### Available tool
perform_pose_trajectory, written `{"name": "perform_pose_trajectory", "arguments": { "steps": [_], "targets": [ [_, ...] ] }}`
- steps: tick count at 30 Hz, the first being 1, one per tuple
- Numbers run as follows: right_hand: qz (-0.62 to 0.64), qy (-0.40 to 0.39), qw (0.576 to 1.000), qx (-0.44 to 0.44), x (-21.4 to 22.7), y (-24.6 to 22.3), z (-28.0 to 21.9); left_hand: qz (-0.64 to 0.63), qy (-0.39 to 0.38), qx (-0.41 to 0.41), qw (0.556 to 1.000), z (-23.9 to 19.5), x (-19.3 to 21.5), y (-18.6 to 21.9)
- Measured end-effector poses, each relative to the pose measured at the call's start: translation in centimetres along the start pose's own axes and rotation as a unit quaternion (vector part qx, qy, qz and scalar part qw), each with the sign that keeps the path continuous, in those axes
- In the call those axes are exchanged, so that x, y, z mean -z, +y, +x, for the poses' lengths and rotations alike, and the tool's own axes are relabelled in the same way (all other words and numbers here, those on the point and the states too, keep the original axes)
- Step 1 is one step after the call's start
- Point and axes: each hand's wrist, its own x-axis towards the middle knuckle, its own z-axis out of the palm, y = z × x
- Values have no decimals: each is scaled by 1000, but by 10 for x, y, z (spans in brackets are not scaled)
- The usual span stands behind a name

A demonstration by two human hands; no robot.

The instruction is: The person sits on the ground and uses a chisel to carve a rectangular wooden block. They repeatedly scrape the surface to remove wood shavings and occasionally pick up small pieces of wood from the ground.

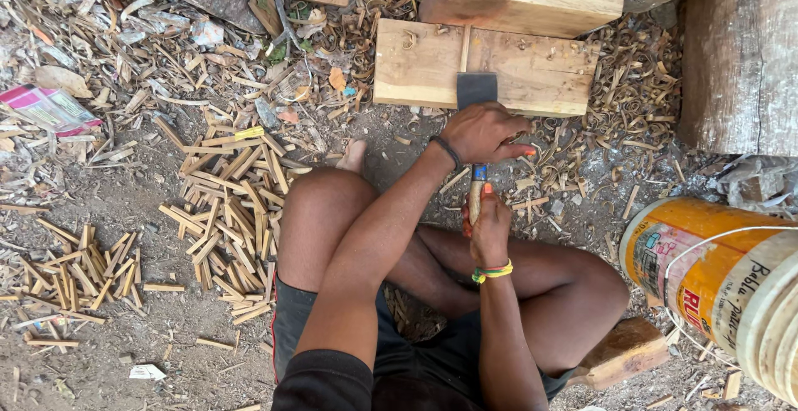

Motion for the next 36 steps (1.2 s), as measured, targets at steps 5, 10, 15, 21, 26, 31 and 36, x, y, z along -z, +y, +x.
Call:
{"name": "perform_pose_trajectory", "arguments": {
  "steps": [5, 10, 15, 21, 26, 31, 36],
  "targets": [
    [-22, 9, 1000, -12, -8, 2, 5, 5, -41, 63, 997, 4, 7, -3],
    [-57, 12, 998, 5, -20, 0, 8, 8, -50, 92, 994, 10, 9, -15],
    [-53, 14, 998, 2, -25, 3, 19, 12, -26, 68, 997, 12, 5, -26],
    [-37, 8, 999, -8, -34, -4, 37, 24, -43, 72, 996, 27, 1, -49],
    [-9, -3, 1000, 6, -54, -21, 68, 39, -113, 104, 987, 54, 3, -82],
    [-26, 9, 999, 24, -53, -6, 66, 66, -35, 67, 995, 41, -5, -69],
    [190, -94, 977, -35, -36, 0, 65, 59, 108, 50, 991, 12, 20, -38]
  ]
}}
